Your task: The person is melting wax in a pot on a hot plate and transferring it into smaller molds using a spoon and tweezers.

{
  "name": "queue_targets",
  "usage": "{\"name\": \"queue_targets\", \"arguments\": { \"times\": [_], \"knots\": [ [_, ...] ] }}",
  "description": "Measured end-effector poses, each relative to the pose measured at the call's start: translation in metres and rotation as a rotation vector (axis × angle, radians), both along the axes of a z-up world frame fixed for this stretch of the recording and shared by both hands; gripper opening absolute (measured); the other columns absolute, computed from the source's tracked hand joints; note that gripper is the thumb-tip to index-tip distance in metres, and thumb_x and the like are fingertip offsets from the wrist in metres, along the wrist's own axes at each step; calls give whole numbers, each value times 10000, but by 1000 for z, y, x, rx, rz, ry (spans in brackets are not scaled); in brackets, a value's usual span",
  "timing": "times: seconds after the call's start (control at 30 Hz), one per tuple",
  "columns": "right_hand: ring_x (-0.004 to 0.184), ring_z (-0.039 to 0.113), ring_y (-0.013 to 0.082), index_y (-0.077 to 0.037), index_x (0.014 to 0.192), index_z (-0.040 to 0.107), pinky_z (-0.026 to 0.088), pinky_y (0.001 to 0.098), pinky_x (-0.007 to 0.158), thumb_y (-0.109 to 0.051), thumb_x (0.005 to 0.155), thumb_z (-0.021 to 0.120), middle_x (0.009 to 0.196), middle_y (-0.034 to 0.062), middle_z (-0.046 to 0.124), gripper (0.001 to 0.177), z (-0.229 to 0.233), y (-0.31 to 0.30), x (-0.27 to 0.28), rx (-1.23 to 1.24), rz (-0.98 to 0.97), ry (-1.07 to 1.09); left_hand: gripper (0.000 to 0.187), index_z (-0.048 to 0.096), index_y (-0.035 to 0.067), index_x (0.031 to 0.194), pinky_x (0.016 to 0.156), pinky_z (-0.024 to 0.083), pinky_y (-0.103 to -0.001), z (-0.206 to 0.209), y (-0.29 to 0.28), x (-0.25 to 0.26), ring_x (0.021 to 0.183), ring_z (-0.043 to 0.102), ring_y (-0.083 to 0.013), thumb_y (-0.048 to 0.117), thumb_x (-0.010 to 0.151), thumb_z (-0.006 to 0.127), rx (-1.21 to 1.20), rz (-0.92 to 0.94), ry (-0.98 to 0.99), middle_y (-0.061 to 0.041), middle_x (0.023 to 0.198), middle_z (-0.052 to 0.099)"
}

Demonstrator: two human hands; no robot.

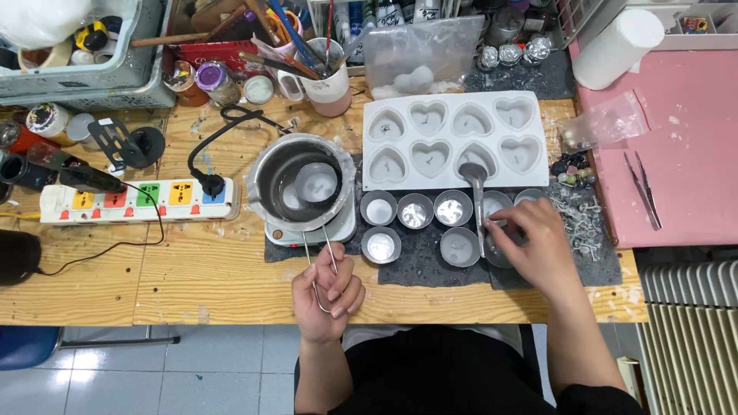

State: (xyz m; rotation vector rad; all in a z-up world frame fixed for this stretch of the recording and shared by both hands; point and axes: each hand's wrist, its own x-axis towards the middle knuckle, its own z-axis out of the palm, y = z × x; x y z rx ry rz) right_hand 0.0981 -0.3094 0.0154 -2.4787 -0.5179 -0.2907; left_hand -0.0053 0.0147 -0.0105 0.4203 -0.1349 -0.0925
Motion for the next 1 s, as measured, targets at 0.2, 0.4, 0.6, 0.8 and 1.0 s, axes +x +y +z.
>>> {"name": "queue_targets", "arguments": {
  "times": [0.2,0.4,0.6,0.8,1.0],
  "knots": [
    [803,551,238,-61,979,729,441,380,764,-84,881,779,819,68,628,113,-5,-9,4,113,-88,-70,460,465,-3,1223,485,337,-236,4,18,-4,460,374,-67,418,1054,388,21,-36,-26,23,686,418],
    [803,577,204,-35,1027,725,480,339,742,-81,947,766,892,85,651,101,-7,-29,1,147,-189,-28,449,466,-42,1237,449,339,-242,-2,44,-14,437,365,-73,373,1103,358,102,-40,30,13,674,426],
    [733,583,164,-22,1018,728,479,322,737,-81,972,778,857,86,652,90,-16,-35,-2,156,-198,-24,461,472,-54,1272,406,312,-227,3,53,-24,408,346,-65,348,1100,326,216,-34,101,4,651,423],
    [723,582,158,-46,1035,734,465,305,698,-87,962,774,787,64,645,93,-10,-24,-5,156,-177,-13,431,481,-41,1251,380,290,-215,5,52,-28,383,325,-60,324,1096,312,251,-55,146,6,598,416],
    [723,550,237,-61,886,732,449,376,675,-177,842,812,721,60,636,147,13,24,-4,46,12,51,358,490,-32,1200,361,261,-214,6,38,-25,360,316,-60,260,1108,304,165,-117,134,13,562,404]
  ]
}}
